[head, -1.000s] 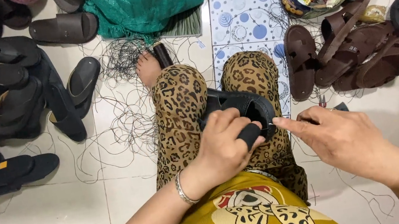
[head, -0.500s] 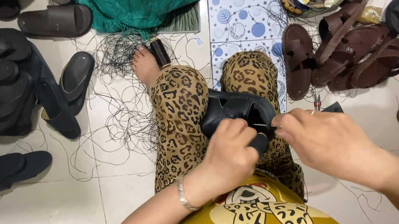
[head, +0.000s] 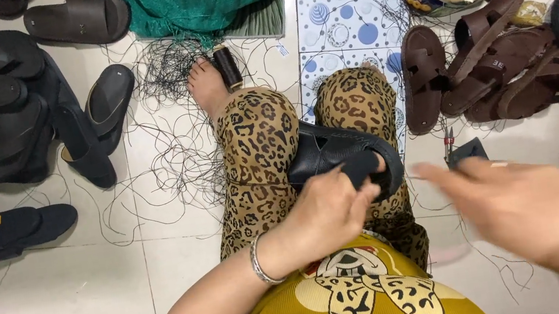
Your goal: Hand-sewing the upper straps of sandals to the soles using a needle and thread.
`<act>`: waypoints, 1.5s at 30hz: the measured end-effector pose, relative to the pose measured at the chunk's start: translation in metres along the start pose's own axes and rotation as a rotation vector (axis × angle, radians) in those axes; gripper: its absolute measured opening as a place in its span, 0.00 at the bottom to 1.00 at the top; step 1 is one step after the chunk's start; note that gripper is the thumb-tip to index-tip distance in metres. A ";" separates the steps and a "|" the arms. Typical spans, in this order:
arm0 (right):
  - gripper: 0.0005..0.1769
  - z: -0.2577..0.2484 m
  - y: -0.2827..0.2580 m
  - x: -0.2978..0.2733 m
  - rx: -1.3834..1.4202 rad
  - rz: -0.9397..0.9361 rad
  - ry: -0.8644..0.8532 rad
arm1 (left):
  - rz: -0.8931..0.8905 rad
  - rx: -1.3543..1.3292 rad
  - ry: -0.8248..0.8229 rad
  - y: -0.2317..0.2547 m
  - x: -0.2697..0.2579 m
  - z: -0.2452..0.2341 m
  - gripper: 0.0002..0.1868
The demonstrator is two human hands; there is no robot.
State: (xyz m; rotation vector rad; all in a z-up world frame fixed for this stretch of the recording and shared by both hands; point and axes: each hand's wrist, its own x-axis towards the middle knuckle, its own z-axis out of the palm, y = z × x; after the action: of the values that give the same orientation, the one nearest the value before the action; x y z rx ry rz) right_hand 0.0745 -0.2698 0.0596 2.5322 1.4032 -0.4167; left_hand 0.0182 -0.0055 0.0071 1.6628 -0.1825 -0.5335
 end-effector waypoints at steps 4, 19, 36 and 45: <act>0.31 0.007 0.036 -0.039 0.092 0.099 -0.071 | -0.045 0.000 0.125 -0.009 0.002 -0.014 0.12; 0.25 0.042 0.007 -0.007 0.758 0.092 0.254 | 0.031 0.877 0.863 -0.067 -0.031 -0.082 0.11; 0.35 0.002 -0.027 0.024 0.054 0.048 0.120 | 0.676 0.652 0.410 -0.037 -0.002 0.032 0.15; 0.14 0.017 -0.018 0.037 0.367 0.101 0.032 | 0.222 -0.899 -0.015 -0.032 -0.023 -0.015 0.04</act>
State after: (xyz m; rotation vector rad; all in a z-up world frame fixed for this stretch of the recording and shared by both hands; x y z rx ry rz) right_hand 0.0753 -0.2367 0.0296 2.8946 1.3023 -0.6718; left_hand -0.0015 0.0229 -0.0169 0.7513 -0.1092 -0.3725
